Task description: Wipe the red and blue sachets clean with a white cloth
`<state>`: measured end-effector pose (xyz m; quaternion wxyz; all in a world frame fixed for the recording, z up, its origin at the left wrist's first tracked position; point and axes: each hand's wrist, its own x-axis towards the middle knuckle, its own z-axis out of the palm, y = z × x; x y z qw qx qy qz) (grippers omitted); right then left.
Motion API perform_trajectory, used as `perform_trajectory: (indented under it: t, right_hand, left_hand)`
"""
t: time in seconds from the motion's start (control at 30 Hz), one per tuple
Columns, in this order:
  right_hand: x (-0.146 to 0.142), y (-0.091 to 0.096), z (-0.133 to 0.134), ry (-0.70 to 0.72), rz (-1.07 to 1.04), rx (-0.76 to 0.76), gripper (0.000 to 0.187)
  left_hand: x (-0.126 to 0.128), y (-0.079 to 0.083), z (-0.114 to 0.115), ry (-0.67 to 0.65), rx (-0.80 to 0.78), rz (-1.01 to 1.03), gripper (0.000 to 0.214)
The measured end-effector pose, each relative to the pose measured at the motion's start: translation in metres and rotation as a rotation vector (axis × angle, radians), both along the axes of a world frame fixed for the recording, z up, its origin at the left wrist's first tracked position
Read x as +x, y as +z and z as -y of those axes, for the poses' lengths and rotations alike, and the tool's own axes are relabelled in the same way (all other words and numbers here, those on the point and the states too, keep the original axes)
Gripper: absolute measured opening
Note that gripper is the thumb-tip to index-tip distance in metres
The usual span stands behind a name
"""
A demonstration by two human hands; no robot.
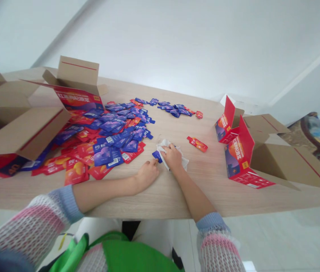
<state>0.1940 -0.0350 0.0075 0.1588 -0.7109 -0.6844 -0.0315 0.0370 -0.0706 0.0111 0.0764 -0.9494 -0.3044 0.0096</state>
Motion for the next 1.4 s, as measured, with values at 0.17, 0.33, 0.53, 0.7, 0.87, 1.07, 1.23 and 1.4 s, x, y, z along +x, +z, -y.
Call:
perform_trajectory:
  t: [0.17, 0.33, 0.53, 0.7, 0.87, 1.07, 1.23, 1.4]
  right_hand:
    - [0.010, 0.003, -0.004, -0.234, 0.050, -0.005, 0.039]
    - [0.035, 0.011, 0.000, -0.408, 0.060, -0.069, 0.043]
    - [0.046, 0.017, 0.016, -0.405, 0.039, 0.067, 0.041]
    - [0.011, 0.015, 0.020, -0.229, 0.031, 0.073, 0.038]
    - [-0.013, 0.010, 0.010, -0.171, 0.026, -0.063, 0.038]
    - [-0.025, 0.012, -0.004, 0.143, 0.026, -0.091, 0.036]
    - [-0.014, 0.015, -0.006, 0.435, -0.047, -0.173, 0.034]
    - [0.007, 0.013, -0.009, 0.509, -0.185, -0.224, 0.039]
  left_hand:
    - [-0.003, 0.006, 0.000, -0.023, 0.000, -0.045, 0.021]
    - [-0.008, 0.016, 0.002, -0.037, -0.015, -0.057, 0.019]
    - [-0.015, 0.008, -0.003, -0.049, 0.040, -0.014, 0.024]
    - [-0.016, -0.002, -0.008, -0.066, 0.059, -0.029, 0.025]
    - [-0.016, -0.003, -0.005, -0.064, 0.096, -0.045, 0.021]
    - [-0.013, -0.001, -0.006, -0.046, 0.082, -0.057, 0.021]
    - [-0.011, 0.007, -0.002, -0.022, 0.089, -0.059, 0.022]
    - [-0.011, 0.007, 0.003, -0.045, 0.072, -0.122, 0.024]
